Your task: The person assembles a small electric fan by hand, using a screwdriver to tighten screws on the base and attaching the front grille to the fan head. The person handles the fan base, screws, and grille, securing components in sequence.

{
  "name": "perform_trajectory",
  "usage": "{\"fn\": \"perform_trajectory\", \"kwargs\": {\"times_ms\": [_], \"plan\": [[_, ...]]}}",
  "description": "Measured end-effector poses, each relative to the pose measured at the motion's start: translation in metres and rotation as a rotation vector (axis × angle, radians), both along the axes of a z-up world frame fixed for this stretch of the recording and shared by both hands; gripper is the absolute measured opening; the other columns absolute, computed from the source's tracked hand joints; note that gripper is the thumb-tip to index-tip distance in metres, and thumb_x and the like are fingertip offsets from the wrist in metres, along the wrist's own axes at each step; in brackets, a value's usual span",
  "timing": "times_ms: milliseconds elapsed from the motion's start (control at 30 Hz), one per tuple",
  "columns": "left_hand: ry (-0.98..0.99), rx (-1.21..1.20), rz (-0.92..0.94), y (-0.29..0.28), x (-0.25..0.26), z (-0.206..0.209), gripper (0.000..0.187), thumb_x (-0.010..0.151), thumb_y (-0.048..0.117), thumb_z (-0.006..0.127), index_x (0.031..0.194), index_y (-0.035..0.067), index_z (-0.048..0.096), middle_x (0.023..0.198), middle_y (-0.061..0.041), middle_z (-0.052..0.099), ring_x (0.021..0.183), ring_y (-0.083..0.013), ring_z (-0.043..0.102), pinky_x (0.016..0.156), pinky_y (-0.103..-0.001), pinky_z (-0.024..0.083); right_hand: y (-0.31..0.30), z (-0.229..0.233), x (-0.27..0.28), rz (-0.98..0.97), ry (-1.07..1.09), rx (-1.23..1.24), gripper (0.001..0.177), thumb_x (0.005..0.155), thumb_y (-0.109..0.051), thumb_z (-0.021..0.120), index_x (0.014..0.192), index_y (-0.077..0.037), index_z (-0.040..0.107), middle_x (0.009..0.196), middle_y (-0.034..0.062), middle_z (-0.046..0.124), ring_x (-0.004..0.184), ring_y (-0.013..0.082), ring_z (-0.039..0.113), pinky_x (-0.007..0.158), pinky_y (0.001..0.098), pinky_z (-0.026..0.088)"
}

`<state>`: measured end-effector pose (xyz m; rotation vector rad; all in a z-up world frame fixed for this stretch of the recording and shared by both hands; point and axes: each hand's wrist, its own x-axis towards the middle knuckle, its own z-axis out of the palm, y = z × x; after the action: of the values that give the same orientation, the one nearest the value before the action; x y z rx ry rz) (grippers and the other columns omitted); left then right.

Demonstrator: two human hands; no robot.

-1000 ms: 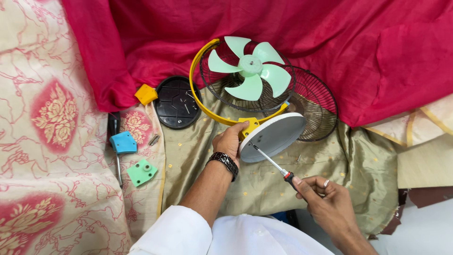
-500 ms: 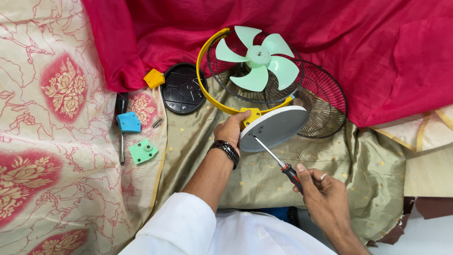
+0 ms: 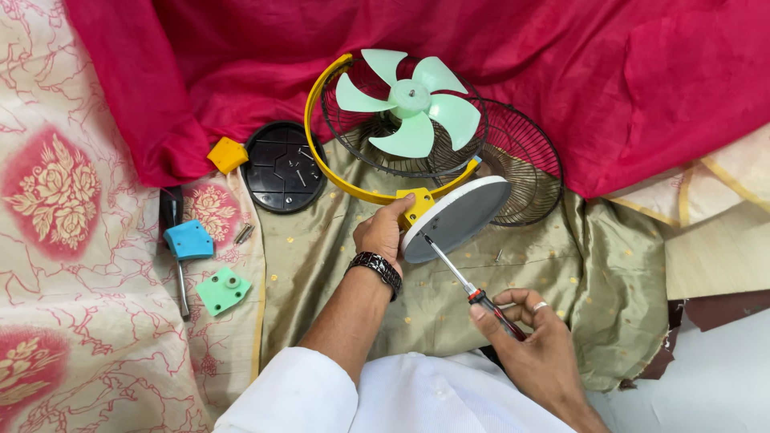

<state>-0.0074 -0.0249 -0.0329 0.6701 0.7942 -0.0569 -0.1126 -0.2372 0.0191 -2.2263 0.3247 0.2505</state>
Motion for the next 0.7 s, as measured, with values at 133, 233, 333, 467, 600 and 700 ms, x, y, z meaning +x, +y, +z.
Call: {"fn": "perform_trajectory", "kwargs": {"times_ms": [133, 233, 333, 467, 600, 700], "plan": [[-0.014, 0.020, -0.019, -0.001, 0.001, 0.002, 0.045, 0.073, 0.020, 0.083, 0.109, -0.005, 0.073, 0.105, -0.015, 0.078, 0.089, -0.0210, 0.075, 0.081, -0.032, 0.058, -0.003, -0.006, -0.005, -0.081, -0.073, -0.015, 0.030, 0.073, -0.024, 0.082, 0.089, -0.003, 0.070, 0.072, -0.0014, 0.067, 0.057, 0.0044, 0.053, 0.051, 0.0217, 0.042], [-0.033, -0.003, -0.025, 0.000, 0.002, 0.006, 0.044, 0.072, 0.019, 0.084, 0.108, -0.005, 0.073, 0.103, -0.015, 0.078, 0.087, -0.0211, 0.074, 0.079, -0.032, 0.059, -0.011, -0.015, 0.001, -0.121, 0.072, 0.282, 0.032, 0.085, -0.032, 0.074, 0.089, -0.001, 0.074, 0.069, 0.0056, 0.069, 0.051, 0.0104, 0.044, 0.046, 0.0264, 0.034], [-0.033, -0.007, -0.030, 0.001, -0.001, 0.007, 0.044, 0.072, 0.018, 0.084, 0.108, -0.004, 0.073, 0.103, -0.015, 0.078, 0.085, -0.0207, 0.074, 0.077, -0.031, 0.060, -0.017, -0.021, 0.005, -0.072, 0.001, 0.339, 0.042, 0.101, -0.041, 0.074, 0.096, 0.000, 0.066, 0.068, 0.0060, 0.057, 0.054, 0.0103, 0.041, 0.046, 0.0269, 0.032], [-0.015, 0.005, -0.030, 0.005, -0.004, 0.009, 0.044, 0.073, 0.020, 0.083, 0.109, -0.003, 0.073, 0.103, -0.015, 0.077, 0.083, -0.0205, 0.073, 0.072, -0.032, 0.057, -0.005, -0.006, 0.002, -0.001, -0.143, 0.009, 0.036, 0.077, -0.030, 0.086, 0.089, 0.000, 0.068, 0.071, -0.0009, 0.063, 0.056, 0.0047, 0.050, 0.048, 0.0232, 0.041], [-0.014, -0.008, -0.023, 0.008, -0.004, 0.010, 0.045, 0.073, 0.019, 0.083, 0.110, -0.003, 0.072, 0.103, -0.014, 0.077, 0.085, -0.0190, 0.075, 0.075, -0.030, 0.061, 0.021, 0.020, -0.007, -0.175, 0.025, 0.027, 0.033, 0.082, -0.033, 0.081, 0.087, -0.002, 0.074, 0.067, 0.0059, 0.063, 0.053, 0.0119, 0.047, 0.048, 0.0284, 0.039], [0.006, 0.000, -0.057, 0.007, -0.005, 0.009, 0.045, 0.074, 0.020, 0.083, 0.111, -0.003, 0.071, 0.104, -0.015, 0.077, 0.085, -0.0190, 0.075, 0.076, -0.029, 0.061, 0.034, 0.032, -0.010, -0.131, -0.024, -0.043, 0.030, 0.082, -0.033, 0.081, 0.090, -0.005, 0.076, 0.072, 0.0010, 0.066, 0.058, 0.0072, 0.052, 0.053, 0.0238, 0.043]]}}
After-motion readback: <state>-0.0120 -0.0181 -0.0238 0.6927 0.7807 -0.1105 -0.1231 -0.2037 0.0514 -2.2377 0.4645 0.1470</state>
